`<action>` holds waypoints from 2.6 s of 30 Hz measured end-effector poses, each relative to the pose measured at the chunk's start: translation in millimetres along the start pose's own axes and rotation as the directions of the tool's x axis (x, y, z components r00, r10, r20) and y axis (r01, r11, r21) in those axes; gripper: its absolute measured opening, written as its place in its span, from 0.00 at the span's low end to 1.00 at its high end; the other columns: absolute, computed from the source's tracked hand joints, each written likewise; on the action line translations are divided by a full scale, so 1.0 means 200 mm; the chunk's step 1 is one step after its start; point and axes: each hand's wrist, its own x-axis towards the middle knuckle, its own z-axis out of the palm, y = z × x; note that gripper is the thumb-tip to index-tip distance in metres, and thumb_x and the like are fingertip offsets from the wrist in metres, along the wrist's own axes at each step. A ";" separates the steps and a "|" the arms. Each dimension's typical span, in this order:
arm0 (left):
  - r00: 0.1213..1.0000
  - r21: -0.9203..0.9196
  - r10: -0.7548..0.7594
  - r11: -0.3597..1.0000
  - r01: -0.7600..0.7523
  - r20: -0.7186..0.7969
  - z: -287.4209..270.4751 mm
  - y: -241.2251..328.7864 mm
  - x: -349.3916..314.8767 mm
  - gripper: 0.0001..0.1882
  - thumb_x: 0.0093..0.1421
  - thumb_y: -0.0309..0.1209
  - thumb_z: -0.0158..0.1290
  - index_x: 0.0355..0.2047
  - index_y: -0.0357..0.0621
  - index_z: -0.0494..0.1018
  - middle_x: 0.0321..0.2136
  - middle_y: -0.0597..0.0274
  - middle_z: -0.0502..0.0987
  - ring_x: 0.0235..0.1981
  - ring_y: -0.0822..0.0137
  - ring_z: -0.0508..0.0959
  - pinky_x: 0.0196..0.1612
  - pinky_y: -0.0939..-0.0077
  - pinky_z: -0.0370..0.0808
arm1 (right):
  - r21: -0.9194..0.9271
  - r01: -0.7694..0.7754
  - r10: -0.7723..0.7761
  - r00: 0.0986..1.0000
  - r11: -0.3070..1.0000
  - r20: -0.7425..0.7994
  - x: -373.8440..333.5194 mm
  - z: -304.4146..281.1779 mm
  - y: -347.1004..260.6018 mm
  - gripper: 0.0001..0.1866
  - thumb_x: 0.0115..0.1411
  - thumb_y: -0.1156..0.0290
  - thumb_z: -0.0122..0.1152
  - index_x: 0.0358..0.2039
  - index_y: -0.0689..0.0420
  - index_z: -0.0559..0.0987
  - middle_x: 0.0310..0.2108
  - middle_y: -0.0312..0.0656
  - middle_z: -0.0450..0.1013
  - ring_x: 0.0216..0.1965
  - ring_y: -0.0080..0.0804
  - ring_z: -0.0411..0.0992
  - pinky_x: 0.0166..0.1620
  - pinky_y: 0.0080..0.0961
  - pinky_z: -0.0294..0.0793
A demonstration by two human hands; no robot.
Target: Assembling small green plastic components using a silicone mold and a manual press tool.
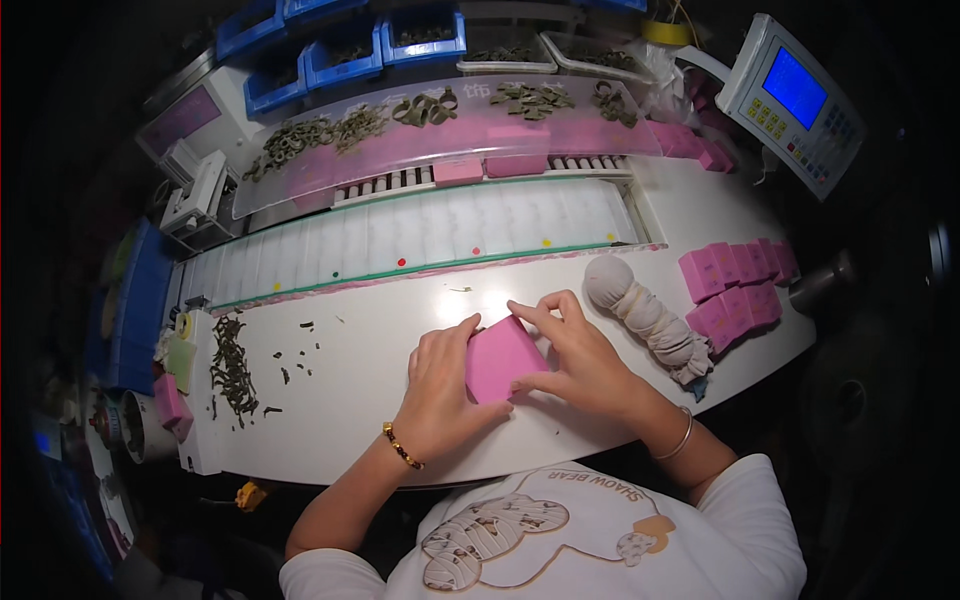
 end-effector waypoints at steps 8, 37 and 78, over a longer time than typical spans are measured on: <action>0.955 -0.124 0.227 0.960 -0.253 -0.192 0.04 -0.01 -0.05 0.49 0.44 0.29 0.69 0.65 0.39 0.56 0.53 0.46 0.68 0.56 0.49 0.68 0.59 0.58 0.68 | -0.072 0.105 -0.107 0.994 0.992 -0.022 0.05 -0.01 -0.08 0.27 0.47 0.69 0.73 0.48 0.56 0.74 0.49 0.44 0.65 0.37 0.44 0.76 0.37 0.37 0.76; 0.994 -0.053 0.001 0.999 0.005 0.110 -0.01 -0.04 -0.14 0.65 0.40 0.52 0.71 0.69 0.32 0.46 0.68 0.39 0.51 0.70 0.44 0.51 0.71 0.52 0.47 | 0.215 -0.019 0.047 0.991 0.976 -0.125 0.17 -0.09 0.08 0.09 0.61 0.73 0.61 0.40 0.63 0.75 0.38 0.44 0.70 0.34 0.31 0.73 0.39 0.26 0.73; 0.992 -0.150 -0.100 0.982 0.111 0.078 0.01 -0.02 -0.15 0.69 0.42 0.42 0.71 0.70 0.31 0.32 0.67 0.42 0.53 0.69 0.51 0.56 0.71 0.48 0.43 | -0.683 0.480 -0.606 0.792 0.550 0.069 0.01 -0.08 -0.21 0.26 0.52 0.70 0.59 0.54 0.42 0.79 0.55 0.44 0.74 0.39 0.32 0.72 0.44 0.27 0.72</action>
